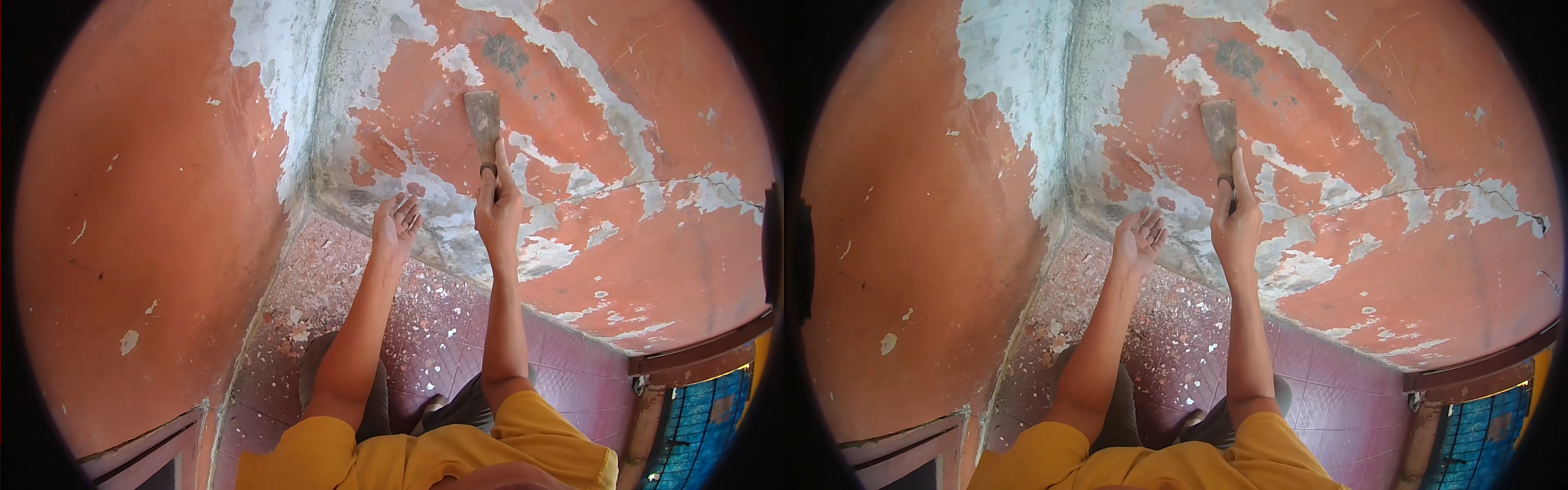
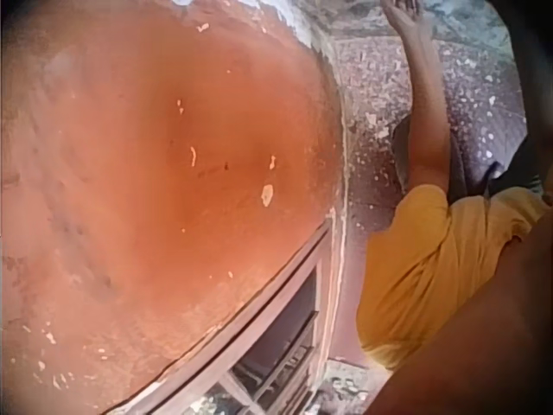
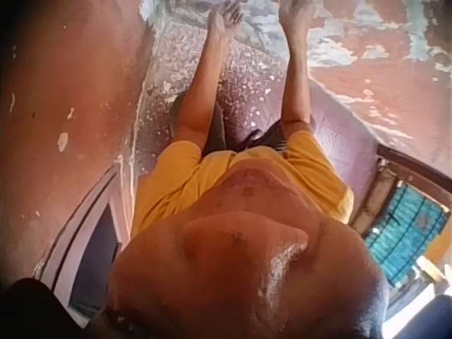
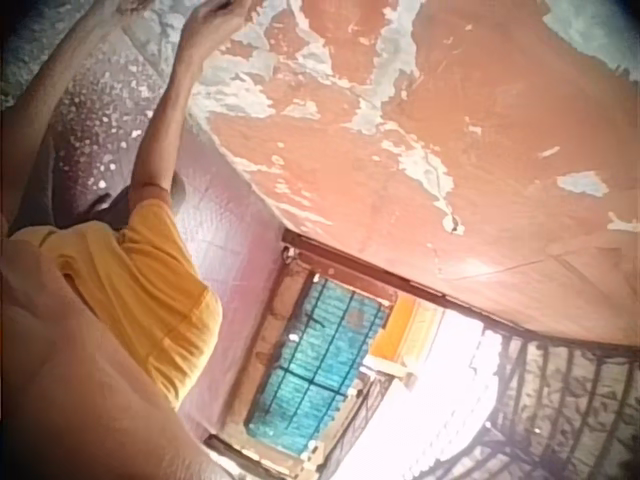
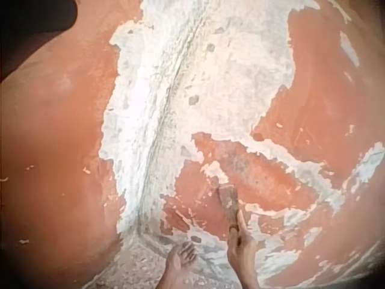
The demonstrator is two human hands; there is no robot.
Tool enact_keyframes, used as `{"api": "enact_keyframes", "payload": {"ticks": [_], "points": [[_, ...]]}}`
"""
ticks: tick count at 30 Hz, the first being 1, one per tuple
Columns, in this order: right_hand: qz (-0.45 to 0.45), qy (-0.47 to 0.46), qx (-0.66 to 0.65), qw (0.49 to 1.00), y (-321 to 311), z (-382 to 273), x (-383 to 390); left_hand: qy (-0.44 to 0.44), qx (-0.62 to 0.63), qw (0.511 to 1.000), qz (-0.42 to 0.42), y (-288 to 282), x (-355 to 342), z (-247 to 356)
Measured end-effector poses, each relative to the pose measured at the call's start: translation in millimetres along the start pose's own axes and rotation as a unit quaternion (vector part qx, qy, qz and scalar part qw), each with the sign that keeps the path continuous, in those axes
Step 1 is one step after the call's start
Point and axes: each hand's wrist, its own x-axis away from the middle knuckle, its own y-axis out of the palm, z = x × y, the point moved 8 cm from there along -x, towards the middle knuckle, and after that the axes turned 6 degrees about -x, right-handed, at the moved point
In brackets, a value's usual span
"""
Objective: The person scrapes old paint from an indoor wall using a scraper tool.
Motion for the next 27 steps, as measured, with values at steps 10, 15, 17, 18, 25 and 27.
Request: {"api": "enact_keyframes", "payload": {"ticks": [10,15,17,18,25,27], "points": [[-0.039,-0.059,-0.123,0.99,10.1,-69.2,-57.6,-0.004,-0.018,1.0,-0.001,6.2,6.4,-10.7],[-0.062,0.085,-0.297,0.949,8.8,0.6,30.5,0.003,-0.014,1.0,0.005,4.9,3.0,-2.8],[-0.047,0.135,-0.307,0.941,15.3,18.7,39.4,0.01,-0.015,1.0,0.013,0.6,0.6,-2.9],[-0.043,0.139,-0.307,0.94,18.4,23.3,40.3,0.007,-0.018,1.0,0.015,-0.9,0.6,-6.4],[-0.049,0.106,-0.344,0.932,25.1,-27.6,-35.7,-0.013,-0.013,1.0,-0.005,3.0,2.2,-11.8],[-0.053,0.104,-0.346,0.931,26.7,-29.1,-39.8,0.008,-0.019,1.0,-0.002,-0.3,-0.4,-9.0]]}}
